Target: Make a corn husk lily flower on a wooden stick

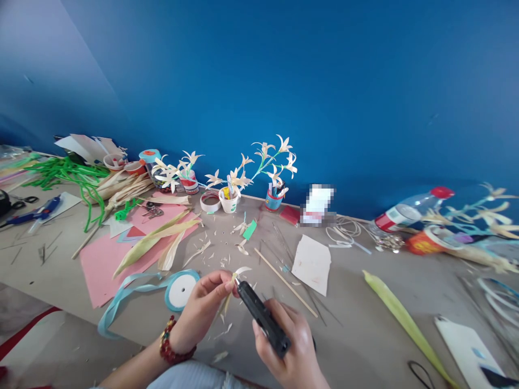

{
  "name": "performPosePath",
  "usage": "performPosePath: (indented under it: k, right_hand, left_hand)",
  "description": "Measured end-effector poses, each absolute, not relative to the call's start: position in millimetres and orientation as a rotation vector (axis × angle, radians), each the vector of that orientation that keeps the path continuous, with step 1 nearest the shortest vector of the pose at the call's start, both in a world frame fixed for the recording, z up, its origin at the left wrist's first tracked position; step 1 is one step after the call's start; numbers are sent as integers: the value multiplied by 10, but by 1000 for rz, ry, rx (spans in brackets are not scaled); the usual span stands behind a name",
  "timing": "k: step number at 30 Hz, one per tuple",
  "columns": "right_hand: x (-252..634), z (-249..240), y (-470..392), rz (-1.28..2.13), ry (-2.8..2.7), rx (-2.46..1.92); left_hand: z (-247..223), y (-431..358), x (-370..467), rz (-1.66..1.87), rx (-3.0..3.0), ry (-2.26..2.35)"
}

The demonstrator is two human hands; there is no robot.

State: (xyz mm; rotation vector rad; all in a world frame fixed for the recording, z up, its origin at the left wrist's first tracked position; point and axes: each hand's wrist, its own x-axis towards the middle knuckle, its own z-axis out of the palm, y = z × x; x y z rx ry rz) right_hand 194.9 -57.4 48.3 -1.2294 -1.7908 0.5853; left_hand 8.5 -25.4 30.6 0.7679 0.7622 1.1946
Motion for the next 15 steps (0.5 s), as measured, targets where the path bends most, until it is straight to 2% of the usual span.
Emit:
performPosePath:
  k: [7, 15]
  right_hand:
    - [1932, 373, -643, 854, -1527, -1357]
    - [1880, 441, -623, 834, -1584, -1345]
  left_hand:
    - [342, -234, 73, 1117, 573, 594]
    - [338, -244, 88, 1143, 652, 638]
